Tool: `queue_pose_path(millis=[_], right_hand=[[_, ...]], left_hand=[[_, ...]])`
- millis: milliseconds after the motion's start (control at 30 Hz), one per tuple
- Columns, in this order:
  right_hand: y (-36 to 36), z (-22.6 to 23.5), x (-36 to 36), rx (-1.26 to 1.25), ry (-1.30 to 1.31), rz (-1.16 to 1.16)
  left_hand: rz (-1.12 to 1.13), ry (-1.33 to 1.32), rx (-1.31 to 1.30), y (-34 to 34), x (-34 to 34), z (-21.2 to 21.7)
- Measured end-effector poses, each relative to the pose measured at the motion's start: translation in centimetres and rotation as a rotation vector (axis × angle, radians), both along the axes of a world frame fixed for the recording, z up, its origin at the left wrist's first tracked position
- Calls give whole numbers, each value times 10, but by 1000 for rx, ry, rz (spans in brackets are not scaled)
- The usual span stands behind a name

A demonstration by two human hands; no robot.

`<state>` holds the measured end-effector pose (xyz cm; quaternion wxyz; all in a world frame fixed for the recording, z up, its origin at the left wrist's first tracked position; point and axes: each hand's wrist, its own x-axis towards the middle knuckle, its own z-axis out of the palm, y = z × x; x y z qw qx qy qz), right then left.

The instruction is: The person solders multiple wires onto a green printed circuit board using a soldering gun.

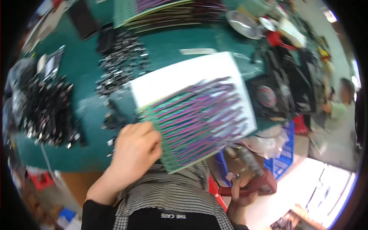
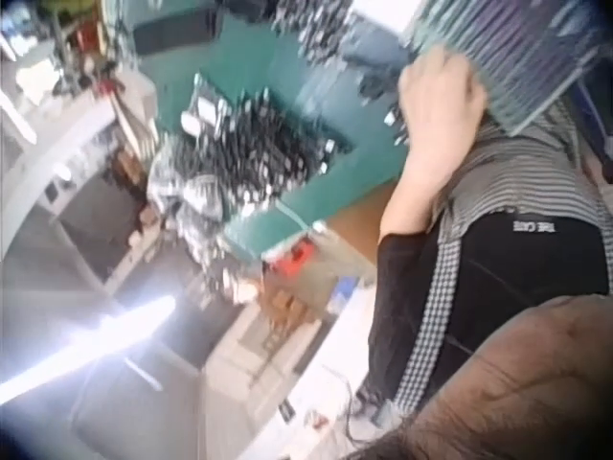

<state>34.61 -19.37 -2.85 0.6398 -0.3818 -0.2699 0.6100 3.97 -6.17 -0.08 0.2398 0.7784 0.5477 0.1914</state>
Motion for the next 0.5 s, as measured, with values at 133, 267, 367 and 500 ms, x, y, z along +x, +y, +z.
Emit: queue_pose_path(millis=[133, 267, 367, 500], right_hand=[[19, 15, 35, 277, 95, -201], [39, 7, 69, 279, 695, -245], [65, -29, 102, 43, 376, -479], [59, -57, 181, 111, 451, -301]], left_hand=[[48, 2, -14, -4, -2, 7], [98, 88, 40, -11, -3, 11], [-101, 235, 116, -11, -5, 8], [-21, 118, 232, -17, -21, 2]])
